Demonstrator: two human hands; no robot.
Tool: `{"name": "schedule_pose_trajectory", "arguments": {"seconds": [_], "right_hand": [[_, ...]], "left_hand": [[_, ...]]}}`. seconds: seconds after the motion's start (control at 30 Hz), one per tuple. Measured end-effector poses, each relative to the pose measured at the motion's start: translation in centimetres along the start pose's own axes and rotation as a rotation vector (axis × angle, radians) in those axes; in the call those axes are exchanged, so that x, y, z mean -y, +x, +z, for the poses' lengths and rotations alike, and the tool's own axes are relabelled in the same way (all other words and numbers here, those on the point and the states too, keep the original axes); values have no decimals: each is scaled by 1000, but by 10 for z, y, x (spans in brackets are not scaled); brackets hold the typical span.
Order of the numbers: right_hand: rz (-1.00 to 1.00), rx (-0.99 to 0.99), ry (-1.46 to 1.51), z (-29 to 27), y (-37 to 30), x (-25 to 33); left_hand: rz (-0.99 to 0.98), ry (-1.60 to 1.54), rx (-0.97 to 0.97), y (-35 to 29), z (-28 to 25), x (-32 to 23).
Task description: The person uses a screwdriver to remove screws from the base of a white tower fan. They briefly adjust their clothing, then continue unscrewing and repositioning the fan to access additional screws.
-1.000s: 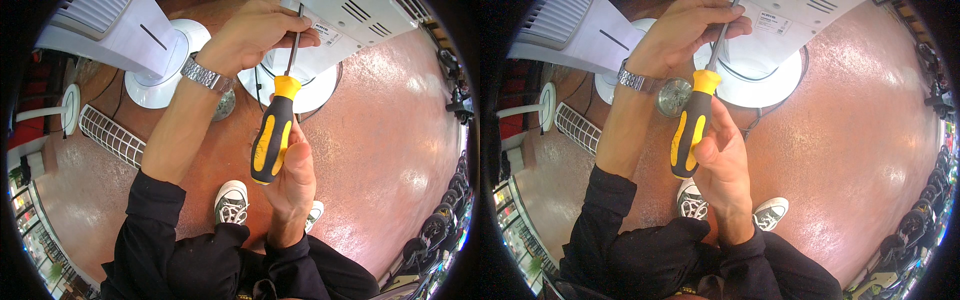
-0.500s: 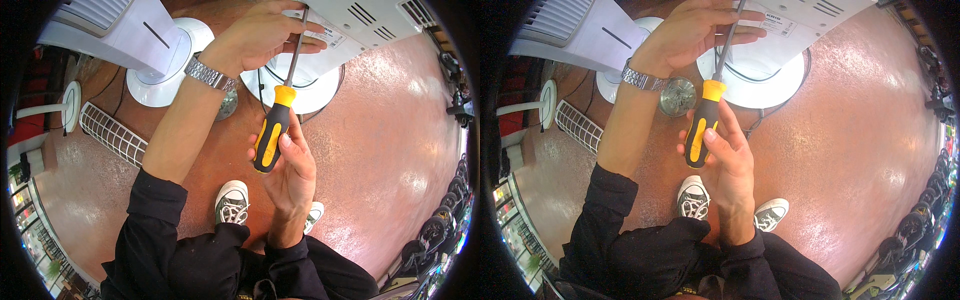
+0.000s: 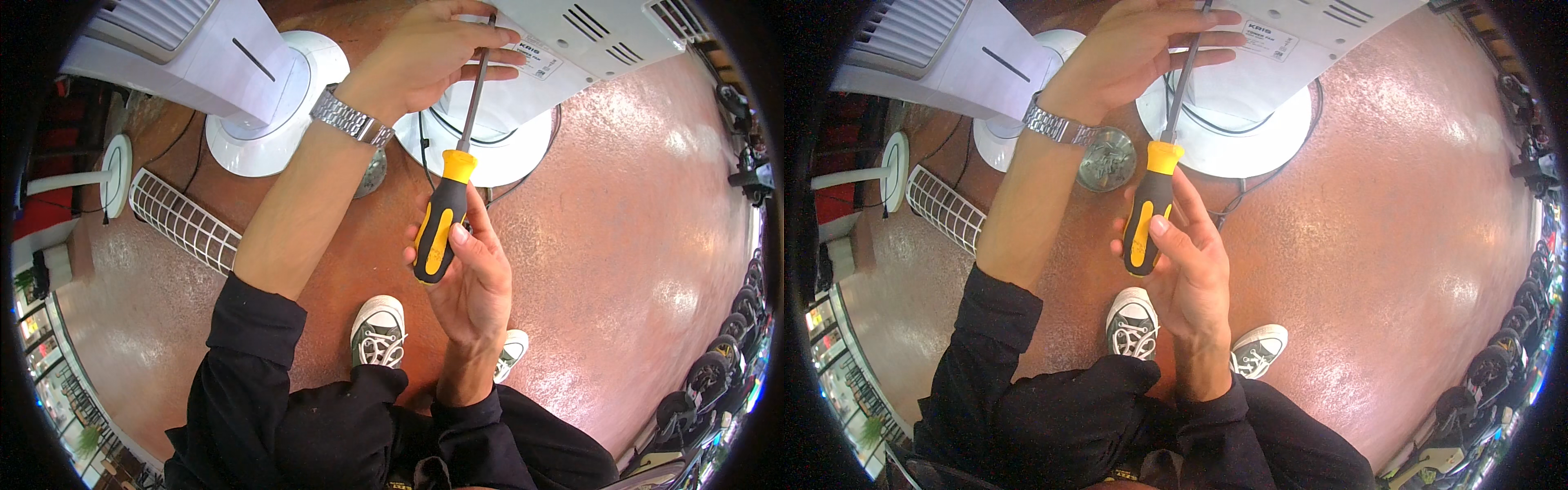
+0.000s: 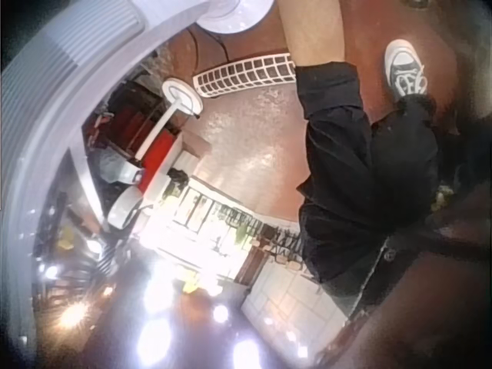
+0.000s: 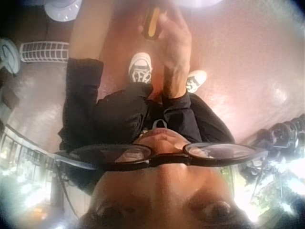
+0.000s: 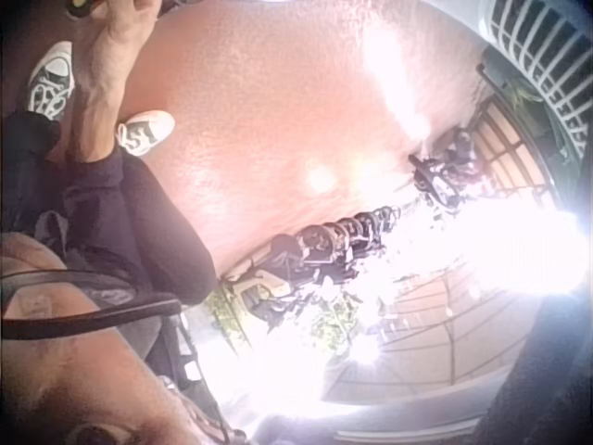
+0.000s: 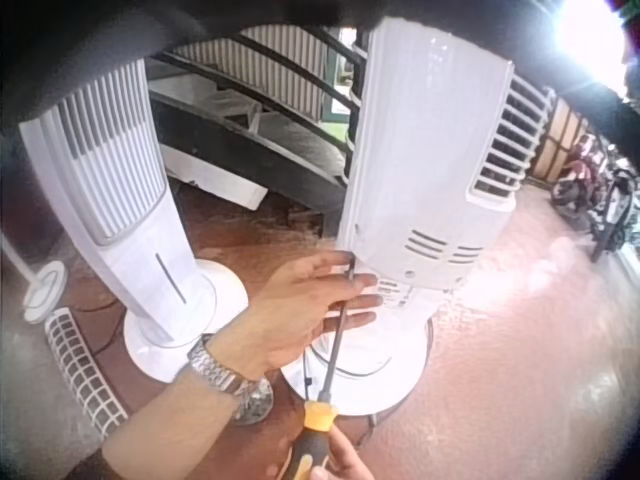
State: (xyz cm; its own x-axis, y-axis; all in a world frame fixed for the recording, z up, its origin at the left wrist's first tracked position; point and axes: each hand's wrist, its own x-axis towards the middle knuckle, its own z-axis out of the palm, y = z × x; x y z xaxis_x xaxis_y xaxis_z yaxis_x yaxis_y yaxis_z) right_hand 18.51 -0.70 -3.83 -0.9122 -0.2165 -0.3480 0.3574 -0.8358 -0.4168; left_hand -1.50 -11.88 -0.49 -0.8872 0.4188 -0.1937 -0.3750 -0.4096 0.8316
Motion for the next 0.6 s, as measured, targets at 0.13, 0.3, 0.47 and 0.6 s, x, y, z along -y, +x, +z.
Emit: {"name": "schedule_pose_trajectory", "arguments": {"seconds": [0.13,0.3,0.47,0.6], "right_hand": [[-17,-28,-61,-2,0,0],[-25,-28,-61,-1,1,3],[-23,-21,-53,-2,0,5],[-12,-23,-47,4,2,6]], "left_hand": [[84,-67,-15,12,-3,12],[93,-102,-33,13,-1,13],[78,-162,-126,5,13,6],[65,-238,-127,16,1,11]]}}
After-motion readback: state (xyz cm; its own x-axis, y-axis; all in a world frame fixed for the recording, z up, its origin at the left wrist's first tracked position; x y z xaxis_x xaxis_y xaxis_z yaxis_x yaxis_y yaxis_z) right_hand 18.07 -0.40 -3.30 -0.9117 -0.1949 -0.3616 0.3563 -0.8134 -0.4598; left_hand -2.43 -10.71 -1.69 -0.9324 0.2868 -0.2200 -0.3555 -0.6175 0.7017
